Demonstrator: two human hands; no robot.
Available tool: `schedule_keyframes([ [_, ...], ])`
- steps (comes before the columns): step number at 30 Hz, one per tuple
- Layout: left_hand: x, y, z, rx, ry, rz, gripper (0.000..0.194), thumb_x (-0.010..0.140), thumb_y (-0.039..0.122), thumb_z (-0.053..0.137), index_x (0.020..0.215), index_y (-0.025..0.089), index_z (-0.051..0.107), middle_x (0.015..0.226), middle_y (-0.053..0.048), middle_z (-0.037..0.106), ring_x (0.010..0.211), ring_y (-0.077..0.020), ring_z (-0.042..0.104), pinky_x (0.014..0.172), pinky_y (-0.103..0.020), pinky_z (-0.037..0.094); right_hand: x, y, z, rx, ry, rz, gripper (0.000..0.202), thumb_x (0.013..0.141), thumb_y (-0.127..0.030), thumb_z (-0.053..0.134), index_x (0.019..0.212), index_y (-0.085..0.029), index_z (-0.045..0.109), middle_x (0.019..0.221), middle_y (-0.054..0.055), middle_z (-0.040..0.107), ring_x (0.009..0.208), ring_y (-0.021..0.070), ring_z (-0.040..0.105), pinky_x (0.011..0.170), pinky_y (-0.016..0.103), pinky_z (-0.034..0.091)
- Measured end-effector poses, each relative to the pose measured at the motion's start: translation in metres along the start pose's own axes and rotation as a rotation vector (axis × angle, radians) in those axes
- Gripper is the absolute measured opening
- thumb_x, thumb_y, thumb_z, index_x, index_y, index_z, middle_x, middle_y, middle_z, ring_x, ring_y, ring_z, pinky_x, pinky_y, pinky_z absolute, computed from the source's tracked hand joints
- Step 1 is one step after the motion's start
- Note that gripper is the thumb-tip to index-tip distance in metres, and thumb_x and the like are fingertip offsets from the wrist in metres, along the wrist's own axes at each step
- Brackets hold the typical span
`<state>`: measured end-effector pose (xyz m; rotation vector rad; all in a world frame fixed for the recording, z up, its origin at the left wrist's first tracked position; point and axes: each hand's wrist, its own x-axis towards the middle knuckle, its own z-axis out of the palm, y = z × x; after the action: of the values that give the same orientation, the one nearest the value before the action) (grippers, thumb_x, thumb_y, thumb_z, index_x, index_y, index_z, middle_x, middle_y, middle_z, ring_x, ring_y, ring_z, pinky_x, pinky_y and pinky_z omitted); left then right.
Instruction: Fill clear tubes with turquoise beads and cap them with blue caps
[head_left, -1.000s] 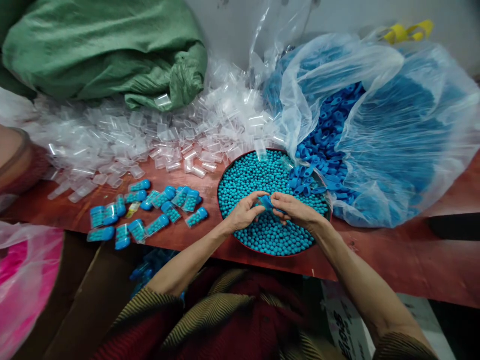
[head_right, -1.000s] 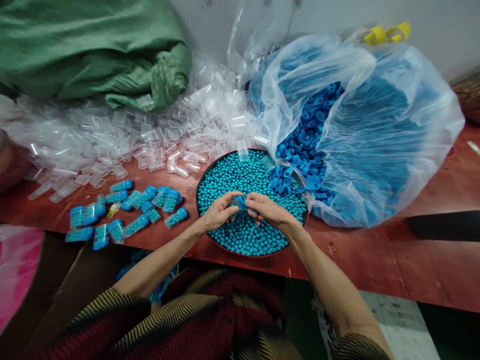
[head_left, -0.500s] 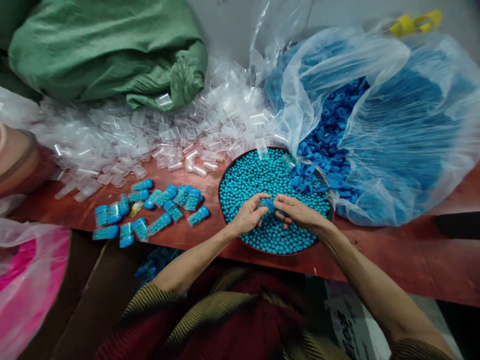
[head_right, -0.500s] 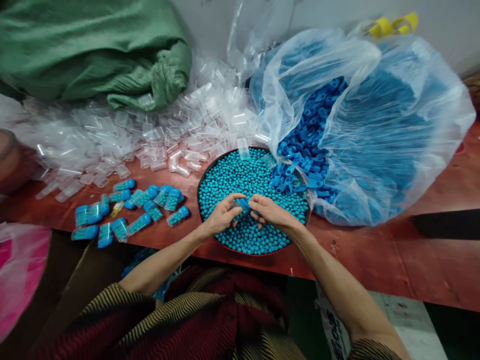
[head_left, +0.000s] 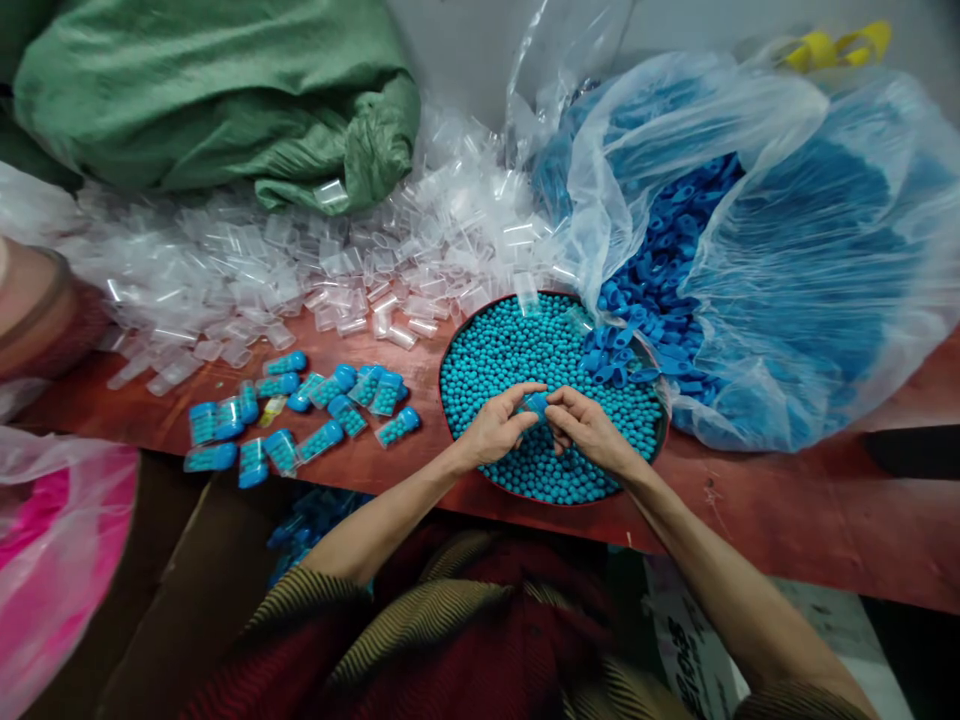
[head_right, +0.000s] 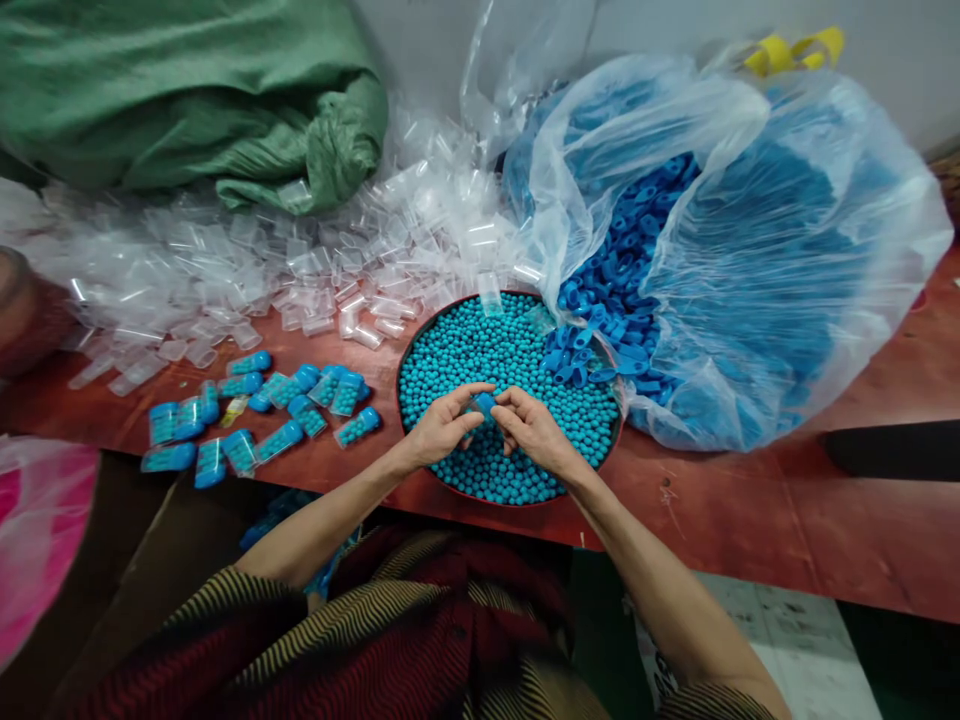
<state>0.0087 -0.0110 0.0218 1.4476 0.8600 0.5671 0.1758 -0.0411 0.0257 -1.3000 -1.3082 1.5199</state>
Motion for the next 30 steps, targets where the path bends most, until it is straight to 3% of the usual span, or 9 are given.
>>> schedule_keyframes([
  [6, -0.004, 0.005, 0.007, 0.216, 0.142, 0.079, 0.032, 0.081, 0.02, 0.048, 0.112, 0.02, 0.056, 0.069, 0.002, 0.053, 0.061, -0.0106, 0.048, 0.064, -0.024, 0.042, -0.007, 0.004, 0.003, 0.013, 0.031, 0.009, 0.024, 0.082, -0.045, 0.054, 0.086, -0.023, 0.045, 0.052, -0.011, 0.035, 0.039, 0.0063, 0.035, 0.038, 0.021, 0.038],
  [11, -0.002, 0.002, 0.006, 0.005, 0.004, -0.003, 0.038, 0.081, 0.023, 0.047, 0.118, 0.018, 0.05, 0.062, 0.006, 0.045, 0.045, -0.0064, 0.041, 0.047, -0.02, 0.035, -0.008, 0.01, 0.008, 0.114, 0.05, 0.033, 0.027, 0.081, -0.048, 0.053, 0.086, -0.023, 0.043, 0.051, -0.012, 0.036, 0.036, 0.0053, 0.033, 0.04, 0.022, 0.041],
  [16, -0.001, -0.001, 0.009, -0.038, 0.106, -0.033, 0.034, 0.08, 0.026, 0.05, 0.113, 0.018, 0.052, 0.065, 0.006, 0.048, 0.044, -0.0038, 0.04, 0.045, -0.018, 0.034, -0.007, 0.011, 0.013, 0.051, 0.152, 0.001, 0.027, 0.081, -0.049, 0.054, 0.084, -0.023, 0.045, 0.049, -0.012, 0.034, 0.037, 0.006, 0.034, 0.037, 0.021, 0.038],
  [20, -0.003, -0.001, 0.002, -0.273, -0.041, -0.104, 0.045, 0.078, 0.037, 0.055, 0.117, 0.018, 0.046, 0.061, 0.008, 0.047, 0.039, -0.0048, 0.044, 0.038, -0.017, 0.03, -0.007, -0.008, 0.001, 0.172, -0.049, 0.173, 0.034, 0.077, -0.052, 0.06, 0.078, -0.021, 0.045, 0.055, -0.009, 0.043, 0.041, 0.0051, 0.036, 0.039, 0.019, 0.038],
  [24, -0.006, 0.001, -0.005, -0.302, -0.096, -0.095, 0.05, 0.075, 0.041, 0.061, 0.116, 0.017, 0.047, 0.058, 0.009, 0.046, 0.038, -0.0034, 0.044, 0.039, -0.016, 0.032, -0.005, -0.011, -0.006, 0.415, -0.211, 0.293, 0.037, 0.074, -0.047, 0.067, 0.079, -0.022, 0.04, 0.054, -0.011, 0.042, 0.04, 0.0041, 0.033, 0.039, 0.017, 0.035],
  [27, -0.008, 0.003, -0.005, -0.252, -0.1, -0.077, 0.043, 0.076, 0.037, 0.06, 0.112, 0.016, 0.048, 0.057, 0.009, 0.046, 0.038, -0.0028, 0.042, 0.039, -0.016, 0.033, -0.002, -0.002, -0.005, 0.549, -0.316, 0.339, 0.039, 0.072, -0.044, 0.07, 0.081, -0.024, 0.037, 0.05, -0.013, 0.039, 0.037, 0.0031, 0.027, 0.039, 0.015, 0.032],
  [30, -0.008, 0.005, -0.002, -0.171, -0.02, -0.076, 0.033, 0.077, 0.031, 0.057, 0.107, 0.016, 0.05, 0.056, 0.01, 0.045, 0.037, -0.0023, 0.04, 0.038, -0.016, 0.031, -0.001, 0.004, -0.003, 0.57, -0.332, 0.358, 0.04, 0.072, -0.043, 0.071, 0.081, -0.024, 0.037, 0.05, -0.013, 0.04, 0.037, 0.003, 0.026, 0.04, 0.016, 0.033],
])
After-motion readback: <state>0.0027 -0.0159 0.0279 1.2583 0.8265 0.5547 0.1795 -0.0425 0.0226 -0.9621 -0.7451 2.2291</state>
